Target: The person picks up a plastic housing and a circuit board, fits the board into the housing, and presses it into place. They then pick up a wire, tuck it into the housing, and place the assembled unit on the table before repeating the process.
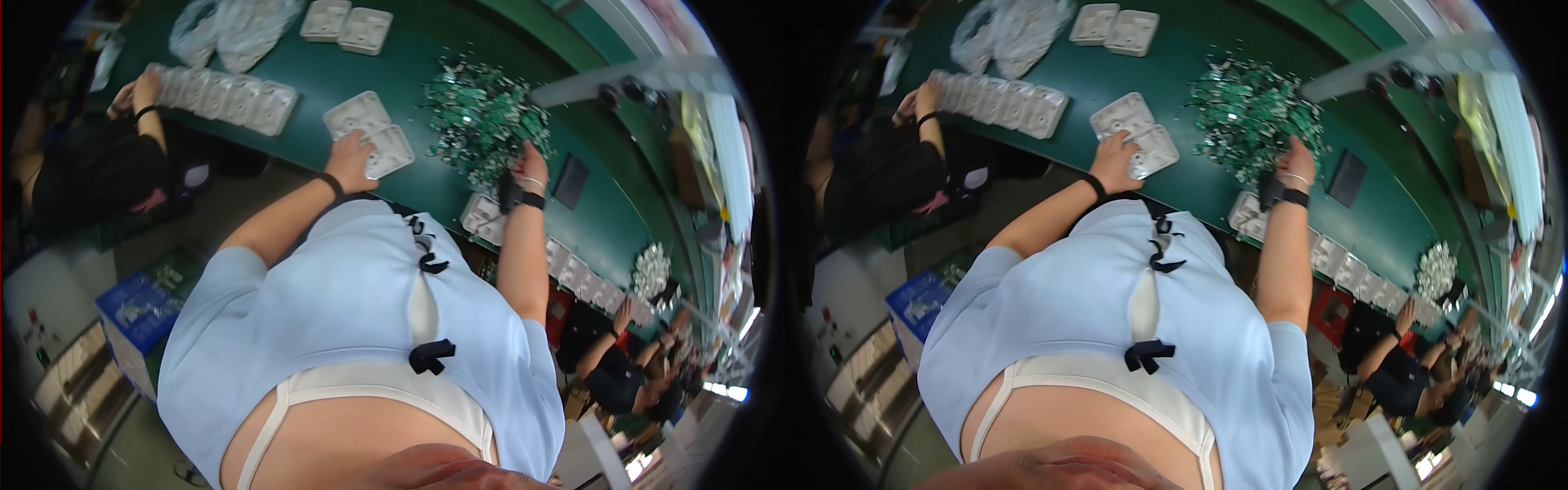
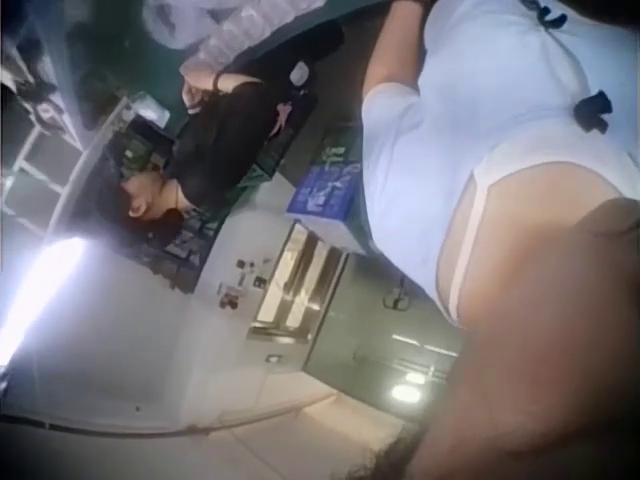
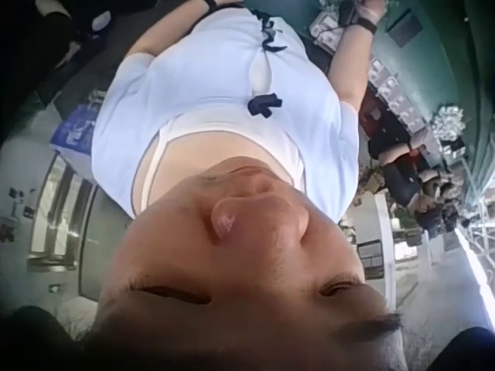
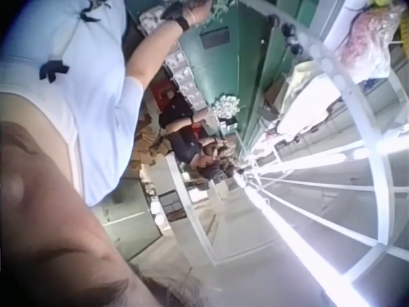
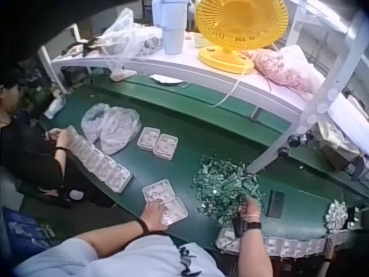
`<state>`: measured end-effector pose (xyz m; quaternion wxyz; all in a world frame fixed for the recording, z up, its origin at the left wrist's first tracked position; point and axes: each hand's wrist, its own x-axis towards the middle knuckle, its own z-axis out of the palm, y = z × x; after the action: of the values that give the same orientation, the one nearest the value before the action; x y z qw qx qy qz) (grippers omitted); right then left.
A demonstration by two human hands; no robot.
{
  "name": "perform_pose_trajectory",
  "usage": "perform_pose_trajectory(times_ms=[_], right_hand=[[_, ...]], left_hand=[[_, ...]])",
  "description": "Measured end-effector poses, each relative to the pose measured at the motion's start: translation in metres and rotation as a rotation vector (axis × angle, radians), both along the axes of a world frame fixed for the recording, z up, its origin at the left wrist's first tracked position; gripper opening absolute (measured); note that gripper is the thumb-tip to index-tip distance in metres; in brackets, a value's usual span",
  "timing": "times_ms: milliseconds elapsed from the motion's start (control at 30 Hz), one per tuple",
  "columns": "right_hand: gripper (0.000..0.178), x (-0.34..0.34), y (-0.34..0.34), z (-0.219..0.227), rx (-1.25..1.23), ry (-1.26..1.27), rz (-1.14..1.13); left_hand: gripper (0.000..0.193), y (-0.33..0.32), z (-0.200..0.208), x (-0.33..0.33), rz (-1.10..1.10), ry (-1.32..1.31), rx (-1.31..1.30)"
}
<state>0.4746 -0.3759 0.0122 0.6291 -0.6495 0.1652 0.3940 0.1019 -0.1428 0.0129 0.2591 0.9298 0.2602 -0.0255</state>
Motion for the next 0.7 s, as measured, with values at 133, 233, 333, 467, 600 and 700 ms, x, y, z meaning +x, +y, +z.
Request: perform_pose_trajectory(times_ms=[133,233,333,467,600,700], right_hand=[[0.037,0.009,0.02,0.006,0.173,0.141,-0.057],[0.037,0.01,0.026,0.0,0.178,0.138,-0.174],[0.033,0.017,0.02,-0.019,0.035,0.128,0.172],[0.026,0.041,-0.004,-0.047,0.052,0.158,0.224],[0.012,0.021,0.005,-0.034,0.492,0.205,-0.275],[0.004,-0.005,0.018,0.025,0.86,0.435,-0.345]], left_hand=[[0.07,-0.004,-0.018,-0.012,0.025,-0.047,-0.011],[0.071,-0.008,-0.025,-0.02,0.012,-0.075,0.017],[0.071,-0.008,-0.009,-0.016,-0.023,-0.087,0.101],[0.067,-0.007,0.018,-0.011,-0.071,-0.174,0.141],[0.07,0.003,0.04,-0.017,-0.031,-0.244,-0.031],[0.077,0.004,0.056,-0.015,0.05,-0.306,-0.128]])
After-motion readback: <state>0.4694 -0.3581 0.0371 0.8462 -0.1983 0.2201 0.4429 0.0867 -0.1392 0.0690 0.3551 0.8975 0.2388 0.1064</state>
